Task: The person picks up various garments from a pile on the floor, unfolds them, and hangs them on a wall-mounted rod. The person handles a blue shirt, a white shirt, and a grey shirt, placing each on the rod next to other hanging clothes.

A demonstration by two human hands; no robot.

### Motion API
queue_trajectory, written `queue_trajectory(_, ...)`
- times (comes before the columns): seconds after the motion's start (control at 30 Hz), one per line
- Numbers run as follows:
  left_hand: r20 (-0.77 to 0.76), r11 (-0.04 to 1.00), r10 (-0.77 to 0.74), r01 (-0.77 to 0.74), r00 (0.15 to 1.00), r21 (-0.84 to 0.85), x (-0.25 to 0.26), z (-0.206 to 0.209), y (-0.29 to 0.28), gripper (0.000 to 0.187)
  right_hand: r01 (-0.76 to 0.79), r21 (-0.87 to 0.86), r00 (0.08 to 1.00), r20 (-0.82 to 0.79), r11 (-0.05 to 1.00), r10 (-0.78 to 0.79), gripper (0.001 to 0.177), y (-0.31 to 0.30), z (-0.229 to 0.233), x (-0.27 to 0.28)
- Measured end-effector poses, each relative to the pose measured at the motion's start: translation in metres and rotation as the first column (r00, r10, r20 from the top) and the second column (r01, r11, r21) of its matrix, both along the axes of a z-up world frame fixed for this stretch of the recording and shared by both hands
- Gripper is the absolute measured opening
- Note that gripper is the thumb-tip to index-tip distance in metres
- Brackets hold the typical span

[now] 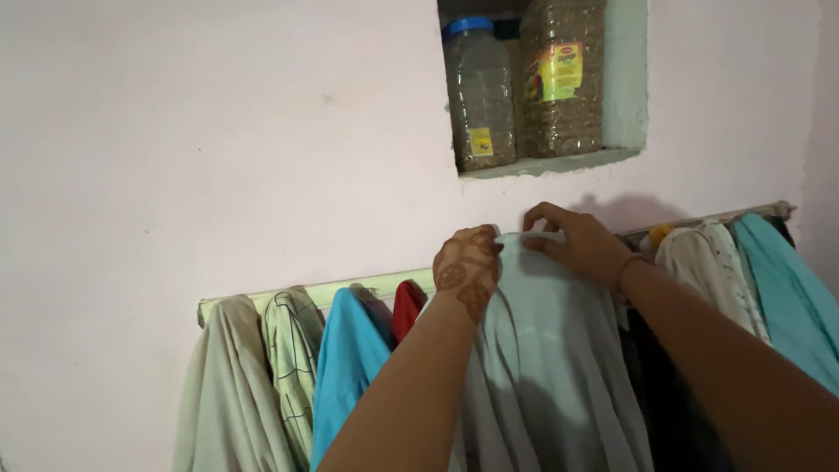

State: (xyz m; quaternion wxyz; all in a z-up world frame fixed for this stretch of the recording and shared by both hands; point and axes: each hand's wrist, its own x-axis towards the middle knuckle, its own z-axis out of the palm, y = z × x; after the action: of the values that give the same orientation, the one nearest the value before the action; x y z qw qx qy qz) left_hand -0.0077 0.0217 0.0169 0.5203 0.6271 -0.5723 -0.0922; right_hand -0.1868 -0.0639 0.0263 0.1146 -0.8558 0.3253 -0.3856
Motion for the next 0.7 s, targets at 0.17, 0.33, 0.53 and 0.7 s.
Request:
queue_trajectory(0.17, 0.363, 0.975, 0.138, -0.191, 0.921, 0.113, 0.002, 0.012, 0.002, 0.021, -0.163, -0.013, 0.983, 0.09, 0.987, 0.163, 0.03, -0.04, -0.018, 0.016)
queue_trajectory(0.33, 0.382, 0.963, 0.167, -0.234, 0.909, 0.137, 0.005, 0.002, -0.024, 0.023, -0.25, 0.065, 0.966, 0.088, 0.966, 0.244, 0.023, -0.094, -0.039, 0.026)
queue_trajectory(0.53, 0.512, 0.959, 0.249, -0.284, 0.822, -0.009, 0.011, -0.027, -0.042, 0.02, -0.385, 0.114, 0.922, 0.08, 0.916, 0.378, 0.018, -0.133, -0.067, 0.031)
queue_trajectory(0.7, 0.529, 0.952, 0.299, -0.286, 0.794, -0.109, 0.015, -0.042, -0.053, 0.016, -0.41, 0.212, 0.908, 0.188, 0.887, 0.375, 0.02, -0.134, -0.087, 0.028)
